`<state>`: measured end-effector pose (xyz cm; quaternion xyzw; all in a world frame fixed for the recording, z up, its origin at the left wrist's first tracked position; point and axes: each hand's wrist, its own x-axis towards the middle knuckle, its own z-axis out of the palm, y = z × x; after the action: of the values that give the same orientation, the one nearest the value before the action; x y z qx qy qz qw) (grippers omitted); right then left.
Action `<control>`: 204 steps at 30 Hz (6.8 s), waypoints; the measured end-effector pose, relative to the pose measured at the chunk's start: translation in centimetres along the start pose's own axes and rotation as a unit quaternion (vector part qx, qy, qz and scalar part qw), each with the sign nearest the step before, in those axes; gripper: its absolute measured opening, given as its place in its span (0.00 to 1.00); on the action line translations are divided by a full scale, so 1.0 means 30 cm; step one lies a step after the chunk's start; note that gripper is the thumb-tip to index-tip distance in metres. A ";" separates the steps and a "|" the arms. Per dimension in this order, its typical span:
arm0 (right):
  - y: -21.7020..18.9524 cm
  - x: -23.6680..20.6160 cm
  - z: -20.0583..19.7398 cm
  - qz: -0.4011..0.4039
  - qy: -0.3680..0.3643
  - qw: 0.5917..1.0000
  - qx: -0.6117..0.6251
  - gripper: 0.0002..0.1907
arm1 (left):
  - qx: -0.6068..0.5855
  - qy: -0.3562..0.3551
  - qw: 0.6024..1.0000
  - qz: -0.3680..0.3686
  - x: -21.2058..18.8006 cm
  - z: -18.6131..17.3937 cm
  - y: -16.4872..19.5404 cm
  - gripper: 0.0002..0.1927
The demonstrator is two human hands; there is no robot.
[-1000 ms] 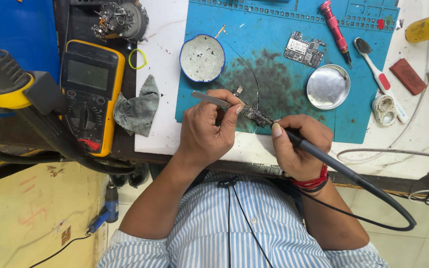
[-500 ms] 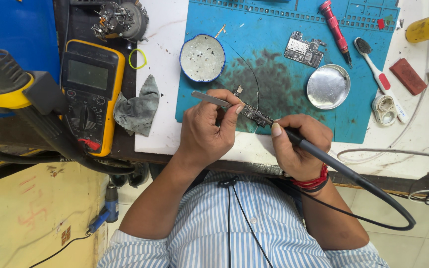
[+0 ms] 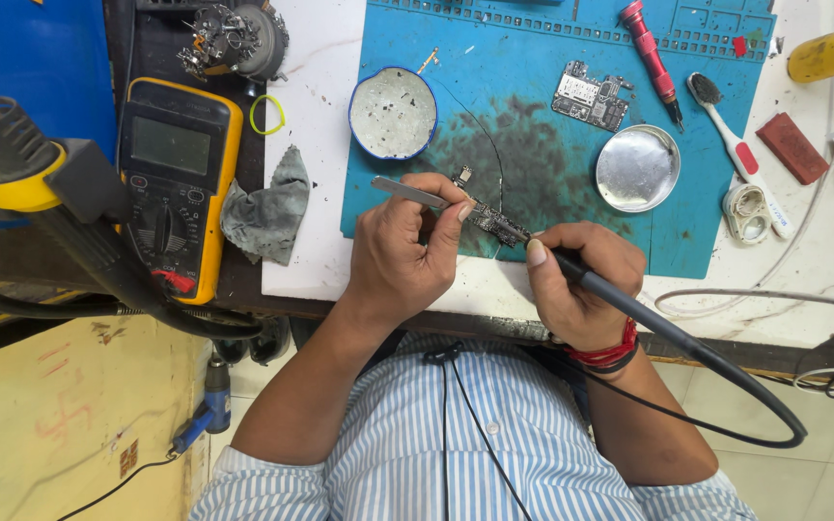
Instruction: The person uses a soldering iron and tweezers to apply solder to a small circuit board. They repeatedly heat and reposition the board while working on specific solder joints.
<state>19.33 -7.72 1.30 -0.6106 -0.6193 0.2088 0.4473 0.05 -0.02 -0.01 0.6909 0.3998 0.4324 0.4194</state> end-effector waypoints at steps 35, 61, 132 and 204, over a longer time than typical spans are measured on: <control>0.000 0.001 0.000 -0.009 -0.001 1.000 -0.006 0.03 | 0.000 -0.001 1.000 -0.001 -0.001 -0.002 0.000 0.05; 0.003 -0.004 -0.001 -0.004 0.001 1.000 -0.001 0.03 | -0.001 0.001 1.000 0.000 -0.002 -0.001 0.000 0.05; 0.004 -0.003 0.003 -0.007 0.011 1.000 -0.009 0.03 | 0.002 0.001 1.000 0.002 -0.002 -0.001 -0.001 0.05; 0.002 -0.001 -0.001 -0.004 0.001 1.000 -0.009 0.03 | 0.000 0.001 1.000 0.006 0.002 -0.002 0.001 0.05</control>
<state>19.38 -7.75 1.24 -0.6122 -0.6232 0.2007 0.4433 0.02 0.04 0.03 0.6929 0.3959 0.4358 0.4162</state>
